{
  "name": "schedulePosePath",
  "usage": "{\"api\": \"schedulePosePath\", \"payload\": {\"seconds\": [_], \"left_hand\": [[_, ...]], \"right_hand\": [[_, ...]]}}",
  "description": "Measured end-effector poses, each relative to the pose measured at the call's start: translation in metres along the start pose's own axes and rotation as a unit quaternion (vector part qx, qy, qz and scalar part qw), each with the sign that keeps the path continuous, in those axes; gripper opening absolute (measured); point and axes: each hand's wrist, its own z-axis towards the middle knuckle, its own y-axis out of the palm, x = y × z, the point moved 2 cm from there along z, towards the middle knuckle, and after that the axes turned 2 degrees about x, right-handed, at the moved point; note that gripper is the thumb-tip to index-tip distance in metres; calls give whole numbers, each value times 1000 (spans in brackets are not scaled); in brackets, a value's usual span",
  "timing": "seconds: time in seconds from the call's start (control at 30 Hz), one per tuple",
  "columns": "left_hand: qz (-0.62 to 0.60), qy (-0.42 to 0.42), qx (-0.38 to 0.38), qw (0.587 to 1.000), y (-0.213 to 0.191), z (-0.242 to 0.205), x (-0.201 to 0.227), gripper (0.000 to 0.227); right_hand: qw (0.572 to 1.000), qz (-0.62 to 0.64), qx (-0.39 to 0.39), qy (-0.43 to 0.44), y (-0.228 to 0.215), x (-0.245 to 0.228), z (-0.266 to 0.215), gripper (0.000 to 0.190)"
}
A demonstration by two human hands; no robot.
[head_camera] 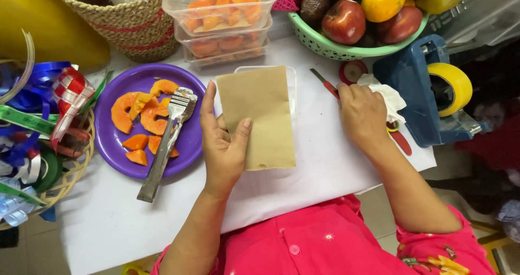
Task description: Cleaning a plastic container with a cloth and cutting a cardboard liner to fit inside it.
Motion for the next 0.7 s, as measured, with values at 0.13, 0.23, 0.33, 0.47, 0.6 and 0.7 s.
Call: {"api": "schedulePosePath", "payload": {"seconds": [0.13, 0.23, 0.33, 0.47, 0.6, 0.7], "left_hand": [[14, 2, 57, 998, -8, 3, -1, 72], [1, -18, 92, 996, -12, 2, -10, 68], [-7, -22, 121, 992, -16, 3, -15, 66], [3, -14, 153, 988, -17, 5, -14, 64], [12, -9, 158, 987, -17, 5, -14, 64], [23, 1, 157, 987, -16, 5, -10, 64]], "right_hand": [[998, -1, 55, 0, -9, -8, 1, 30], [997, 58, 52, 4, -15, -6, -3, 29], [980, 195, 19, 39, -69, -10, 1, 30], [814, 543, -134, 156, -121, -8, -11, 35], [729, 638, -189, 161, -150, -30, -27, 37], [696, 672, -210, 142, -162, -45, -29, 33]]}}
